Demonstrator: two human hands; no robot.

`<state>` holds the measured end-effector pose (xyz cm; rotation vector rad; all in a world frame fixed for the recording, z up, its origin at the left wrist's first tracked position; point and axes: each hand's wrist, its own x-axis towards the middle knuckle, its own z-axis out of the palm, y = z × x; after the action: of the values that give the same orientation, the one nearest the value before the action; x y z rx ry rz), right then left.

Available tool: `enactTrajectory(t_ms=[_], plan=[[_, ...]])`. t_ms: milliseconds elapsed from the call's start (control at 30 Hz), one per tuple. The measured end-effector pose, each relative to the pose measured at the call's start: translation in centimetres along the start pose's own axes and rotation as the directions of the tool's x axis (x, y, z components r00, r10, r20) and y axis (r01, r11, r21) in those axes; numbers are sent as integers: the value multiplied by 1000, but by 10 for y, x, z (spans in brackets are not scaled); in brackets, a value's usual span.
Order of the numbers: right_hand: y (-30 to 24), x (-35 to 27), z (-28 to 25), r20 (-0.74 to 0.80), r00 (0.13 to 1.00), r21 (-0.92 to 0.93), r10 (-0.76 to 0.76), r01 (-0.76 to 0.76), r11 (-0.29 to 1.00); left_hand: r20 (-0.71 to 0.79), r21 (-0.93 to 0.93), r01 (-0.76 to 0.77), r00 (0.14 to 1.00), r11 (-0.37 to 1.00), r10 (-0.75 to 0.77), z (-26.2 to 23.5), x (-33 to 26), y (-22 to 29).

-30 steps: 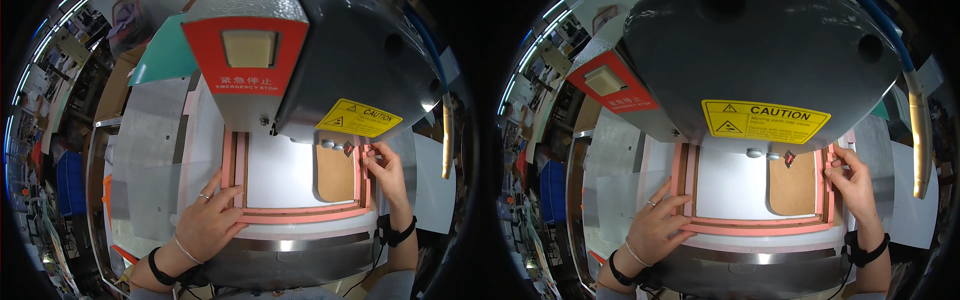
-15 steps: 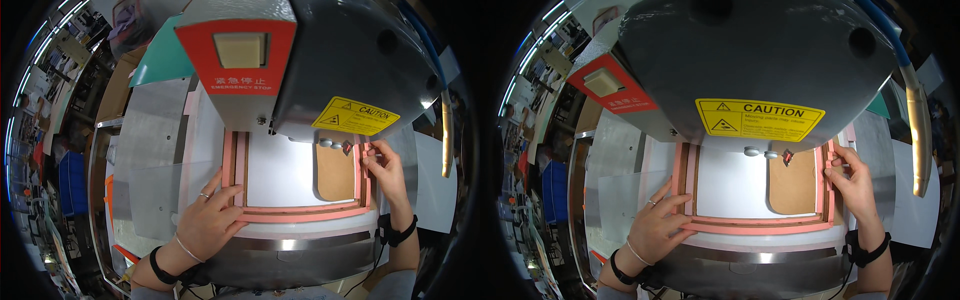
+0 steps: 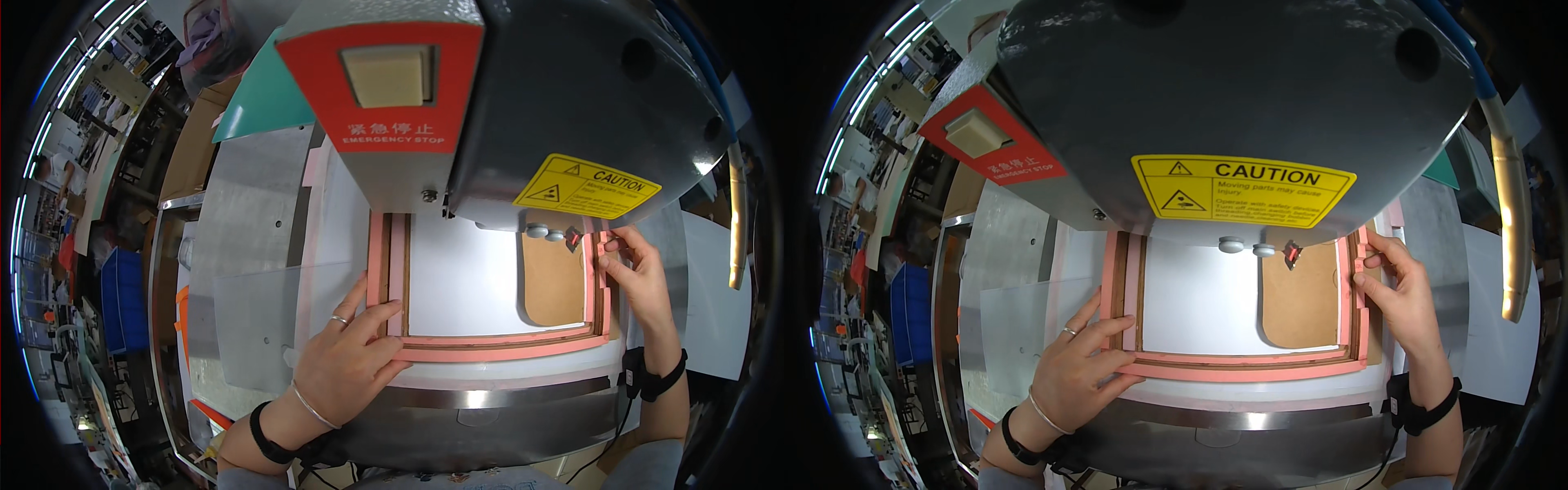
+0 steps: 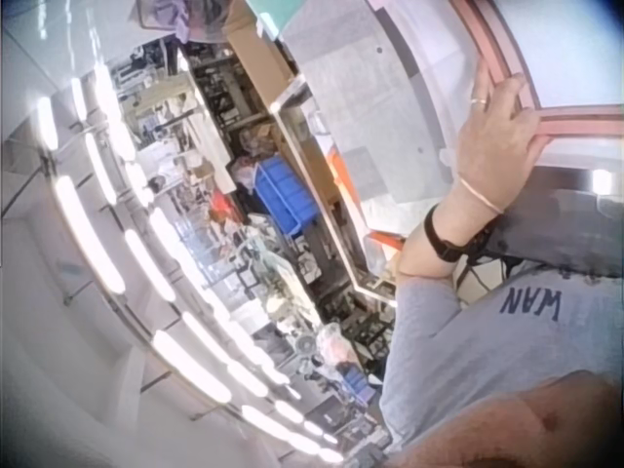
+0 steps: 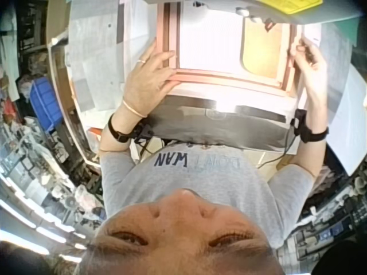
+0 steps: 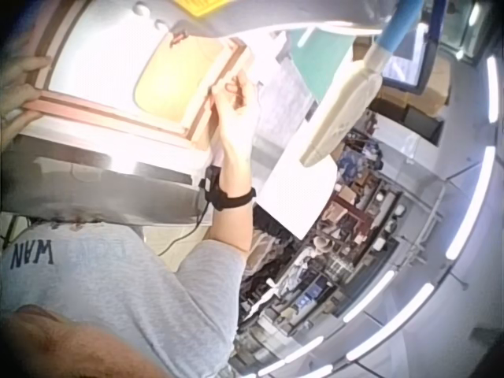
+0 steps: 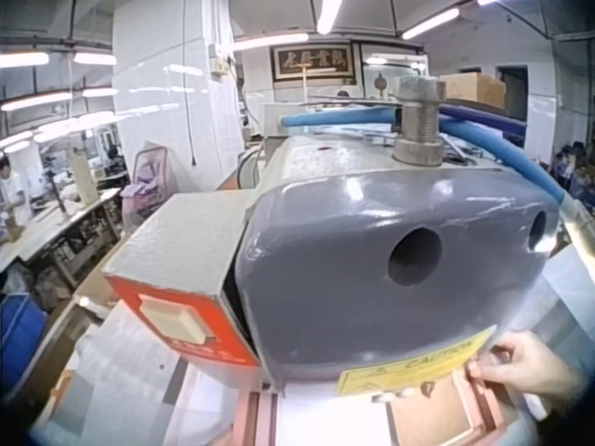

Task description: The person applies glue from a squeeze bottle to the edges of a cardboard frame and then places a pink plastic frame on top. They press the components together and position the assembly on a machine table.

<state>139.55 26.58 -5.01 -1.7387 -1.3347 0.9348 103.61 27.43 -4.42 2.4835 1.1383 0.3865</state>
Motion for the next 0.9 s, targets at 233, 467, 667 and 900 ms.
enactTrajectory(t_ms=[233, 467, 667, 900], plan=[[2, 0, 0, 6, 1000, 8, -22, 22, 1000, -15, 13, -25, 1000, 1000, 26, 0, -1, -2], [-1, -1, 1, 3, 1000, -14, -22, 22, 1000, 10, 38, -64, 998, 997, 64, -3, -1, -5], [-2, -1, 0, 1, 1000, -12, -30, 30, 999, 23, 47, -75, 997, 996, 74, -4, 0, -5], [-3, -2, 0, -6, 999, -15, -40, 40, 999, 9, 32, -57, 998, 998, 57, -5, 2, -4]])
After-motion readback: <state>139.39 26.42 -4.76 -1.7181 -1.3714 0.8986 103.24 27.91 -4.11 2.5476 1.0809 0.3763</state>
